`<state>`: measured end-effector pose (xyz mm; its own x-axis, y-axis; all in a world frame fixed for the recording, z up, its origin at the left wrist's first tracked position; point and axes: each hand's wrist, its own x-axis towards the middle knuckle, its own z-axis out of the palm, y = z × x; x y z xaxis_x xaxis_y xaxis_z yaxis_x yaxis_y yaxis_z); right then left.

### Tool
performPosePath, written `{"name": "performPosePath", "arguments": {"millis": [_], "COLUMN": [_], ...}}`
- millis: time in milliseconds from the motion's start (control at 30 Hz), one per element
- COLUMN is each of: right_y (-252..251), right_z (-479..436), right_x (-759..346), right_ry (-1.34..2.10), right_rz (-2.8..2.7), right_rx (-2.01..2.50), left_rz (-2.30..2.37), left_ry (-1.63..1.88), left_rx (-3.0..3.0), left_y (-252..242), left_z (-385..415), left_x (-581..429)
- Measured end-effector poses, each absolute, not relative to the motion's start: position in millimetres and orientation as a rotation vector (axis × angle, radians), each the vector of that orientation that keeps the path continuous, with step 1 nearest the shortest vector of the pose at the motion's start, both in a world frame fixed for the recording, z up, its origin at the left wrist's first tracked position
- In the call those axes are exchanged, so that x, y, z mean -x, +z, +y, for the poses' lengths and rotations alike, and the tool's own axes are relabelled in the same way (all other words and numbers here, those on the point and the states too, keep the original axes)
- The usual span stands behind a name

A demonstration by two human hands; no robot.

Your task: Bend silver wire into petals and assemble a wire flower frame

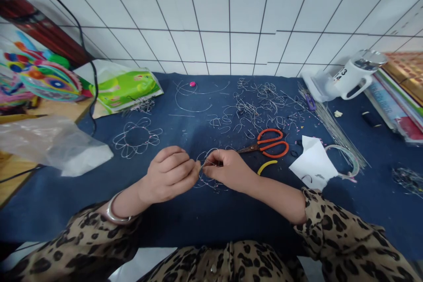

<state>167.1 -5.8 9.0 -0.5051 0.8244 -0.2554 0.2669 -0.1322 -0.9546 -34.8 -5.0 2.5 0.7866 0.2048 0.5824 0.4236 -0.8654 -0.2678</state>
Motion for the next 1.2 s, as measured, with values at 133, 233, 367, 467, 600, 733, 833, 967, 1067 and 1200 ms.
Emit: {"name": "performPosePath", "arguments": {"millis": [133, 233, 367, 467, 600, 733, 833, 967, 1067, 1200], "right_y": [10.4, 11.0, 11.7, 13.4, 18.4, 23.5, 22.6, 11.1, -1.3, -11.3], "right_z": [-5.2, -5.0, -4.5, -4.0, -2.8, -4.9, -15.1, -39.2, -55.5, -63.9], "right_x": [-167.7, -168.9, -169.3, -168.7, -172.3, -191.5, -218.7, -260.2, -281.3, -290.1], "right_ry": [1.677, 1.664, 1.656, 1.605, 1.478, 0.973, 0.624, 0.359, 0.194, 0.074], "right_rz": [-1.697, -1.706, -1.741, -1.772, -1.894, -2.136, -2.367, -2.614, -2.761, -2.835], "right_rx": [1.244, 1.250, 1.257, 1.266, 1.285, 1.340, 1.345, 1.415, 1.456, 1.471], "left_rz": [-0.498, -0.680, -1.086, -1.322, -1.441, -1.523, -1.540, -1.567, -1.591, -1.630], "left_ry": [-0.738, -0.893, -1.314, -1.500, -1.662, -1.763, -1.804, -1.857, -1.951, -2.095], "left_rx": [2.677, 2.864, 3.079, 3.168, 3.164, 3.090, 3.074, 3.066, 3.059, 3.030], "left_y": [4.6, 5.1, 7.5, 8.2, 4.6, 2.0, 2.7, 3.3, 2.0, -1.1], "left_z": [-6.1, -3.1, 0.9, 0.5, 0.0, 1.9, 3.0, 3.7, 3.8, 2.6], "left_x": [34.6, 34.7, 34.6, 33.5, 32.4, 34.4, 36.6, 37.8, 37.1, 35.9]}}
